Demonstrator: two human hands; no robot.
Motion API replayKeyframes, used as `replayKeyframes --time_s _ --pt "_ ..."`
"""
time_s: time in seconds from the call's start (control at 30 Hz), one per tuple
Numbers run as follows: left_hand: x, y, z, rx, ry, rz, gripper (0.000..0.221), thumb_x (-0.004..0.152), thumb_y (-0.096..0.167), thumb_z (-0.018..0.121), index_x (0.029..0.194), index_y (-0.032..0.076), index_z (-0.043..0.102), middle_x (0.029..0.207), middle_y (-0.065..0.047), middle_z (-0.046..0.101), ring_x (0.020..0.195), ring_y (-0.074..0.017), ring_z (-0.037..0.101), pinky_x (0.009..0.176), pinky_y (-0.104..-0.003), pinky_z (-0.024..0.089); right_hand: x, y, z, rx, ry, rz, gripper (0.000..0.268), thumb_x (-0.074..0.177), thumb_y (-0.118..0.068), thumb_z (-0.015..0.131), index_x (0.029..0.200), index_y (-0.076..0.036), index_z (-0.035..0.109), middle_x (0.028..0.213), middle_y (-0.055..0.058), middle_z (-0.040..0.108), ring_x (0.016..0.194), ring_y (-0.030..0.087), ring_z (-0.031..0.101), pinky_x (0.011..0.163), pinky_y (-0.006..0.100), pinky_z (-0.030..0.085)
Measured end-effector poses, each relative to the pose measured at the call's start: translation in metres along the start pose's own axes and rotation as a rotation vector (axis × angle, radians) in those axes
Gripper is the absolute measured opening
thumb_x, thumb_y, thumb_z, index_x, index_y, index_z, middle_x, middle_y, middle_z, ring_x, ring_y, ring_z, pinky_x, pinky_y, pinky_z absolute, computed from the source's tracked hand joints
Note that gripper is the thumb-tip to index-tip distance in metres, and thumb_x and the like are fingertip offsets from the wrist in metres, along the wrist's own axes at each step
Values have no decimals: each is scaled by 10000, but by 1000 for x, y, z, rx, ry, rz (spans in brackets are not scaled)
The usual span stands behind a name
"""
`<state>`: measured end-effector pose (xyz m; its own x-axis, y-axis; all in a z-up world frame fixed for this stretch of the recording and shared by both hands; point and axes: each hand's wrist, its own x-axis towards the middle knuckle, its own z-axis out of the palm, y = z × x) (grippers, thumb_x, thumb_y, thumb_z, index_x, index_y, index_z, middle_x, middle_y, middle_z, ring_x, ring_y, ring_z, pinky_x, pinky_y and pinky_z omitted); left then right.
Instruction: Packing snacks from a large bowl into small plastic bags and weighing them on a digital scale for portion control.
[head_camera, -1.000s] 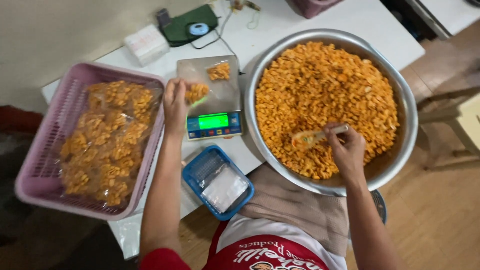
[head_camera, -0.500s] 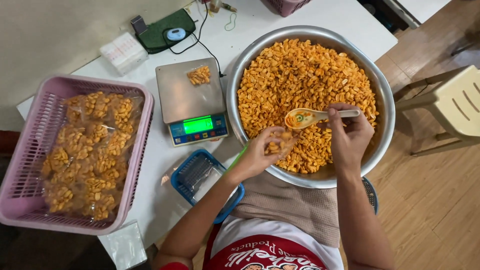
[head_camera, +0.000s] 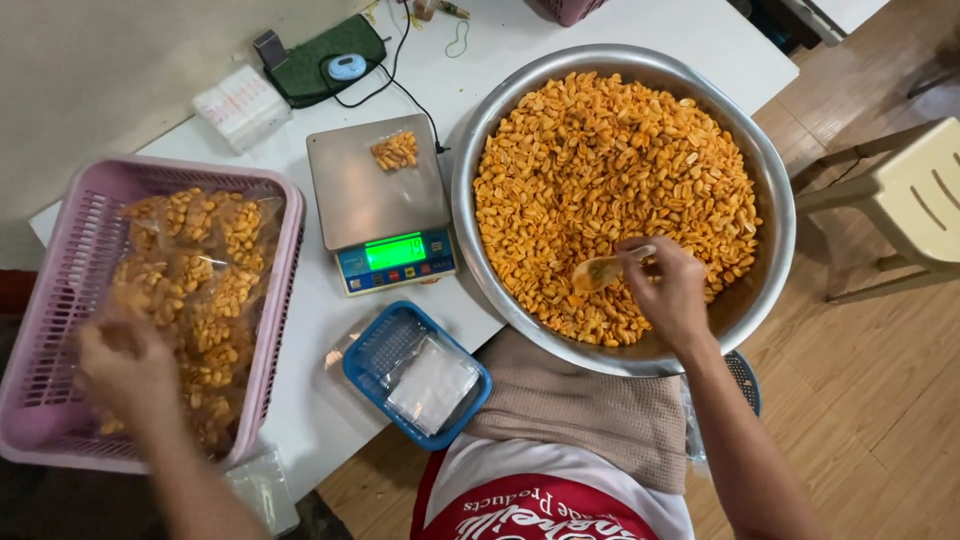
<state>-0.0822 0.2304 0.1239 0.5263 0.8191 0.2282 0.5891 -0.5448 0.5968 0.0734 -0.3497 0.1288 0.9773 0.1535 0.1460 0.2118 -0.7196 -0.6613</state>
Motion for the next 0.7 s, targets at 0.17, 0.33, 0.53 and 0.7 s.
replayKeyframes --time_s 0.17,0.33,0.53,0.7 --pt "-35 8 6 310 -100 209 712 1027 574 607 1416 -15 516 1429 -215 445 1206 -447 470 1000 -591 312 45 -15 32 0 73 -326 96 992 35 664 1065 43 727 1036 192 733 870 275 719 765 325 636" --pt "-149 48 92 -94 135 956 202 968 118 642 1043 -47 732 1016 -220 716 998 -427 694 844 -460 580 92 -27 72 19 308 -613 140 926 69 744 1046 3 775 1019 155 715 910 355 723 726 418 629" --pt "-184 53 113 127 -941 335 316 804 496 774 920 205 739 840 -24 782 939 -302 750 806 -459 581 66 -25 82 13 -33 -574 76 986 -1 658 994 -21 731 924 149 682 790 369 722 690 432 620" --pt "-173 60 93 80 -933 379 393 969 395 510 920 98 762 897 -173 758 953 -402 723 849 -521 565 41 -17 56 379 -260 -112 89 987 -15 661 1015 -8 745 784 183 748 673 293 756 682 432 605"
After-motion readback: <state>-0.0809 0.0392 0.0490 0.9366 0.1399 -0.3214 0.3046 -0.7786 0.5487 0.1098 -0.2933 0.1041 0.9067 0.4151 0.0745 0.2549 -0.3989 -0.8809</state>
